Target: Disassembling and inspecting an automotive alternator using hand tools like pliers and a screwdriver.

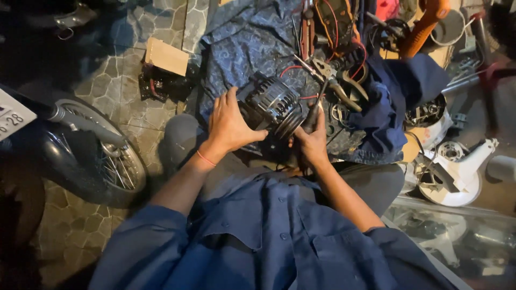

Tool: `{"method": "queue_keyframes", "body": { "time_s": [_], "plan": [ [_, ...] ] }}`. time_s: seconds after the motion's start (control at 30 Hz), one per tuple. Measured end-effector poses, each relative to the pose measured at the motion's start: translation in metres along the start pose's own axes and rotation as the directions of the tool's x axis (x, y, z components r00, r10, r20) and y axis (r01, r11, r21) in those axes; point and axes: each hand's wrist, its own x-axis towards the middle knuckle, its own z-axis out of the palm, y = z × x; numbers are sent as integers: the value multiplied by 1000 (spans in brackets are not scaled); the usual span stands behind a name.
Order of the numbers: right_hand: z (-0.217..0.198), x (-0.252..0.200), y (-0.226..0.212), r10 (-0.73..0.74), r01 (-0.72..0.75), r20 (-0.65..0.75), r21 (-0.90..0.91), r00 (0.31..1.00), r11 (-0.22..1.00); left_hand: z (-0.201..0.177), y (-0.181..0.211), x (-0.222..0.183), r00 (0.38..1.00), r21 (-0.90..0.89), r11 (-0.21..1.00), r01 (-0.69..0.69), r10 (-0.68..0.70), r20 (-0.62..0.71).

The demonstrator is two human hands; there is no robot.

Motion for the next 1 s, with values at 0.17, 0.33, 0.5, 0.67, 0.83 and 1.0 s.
{"method": "queue_keyframes", "body": {
  "time_s": [0.17,0.33,0.5,0.67,0.83,1.0],
  "plan": [
    [-36,43,-2,-168,168,18,-208,986,963,8,4,-5,987,-151,988,-3,-22,-160],
    [-1,38,-90,-301,314,110,-508,947,802,23,0,-15,971,-399,909,121,-192,-143],
    [37,36,-176,-66,232,223,-931,973,281,52,7,-16,937,-760,641,107,-320,-138],
    [40,47,-170,-84,302,291,-903,953,305,66,9,-22,905,-784,619,55,-362,-222],
    [41,42,-166,-120,368,351,-833,929,414,74,12,-33,882,-775,629,68,-401,-248],
    [1,38,-137,-247,506,444,-700,861,505,103,20,-46,852,-619,780,-93,-259,-455]
  ]
}}
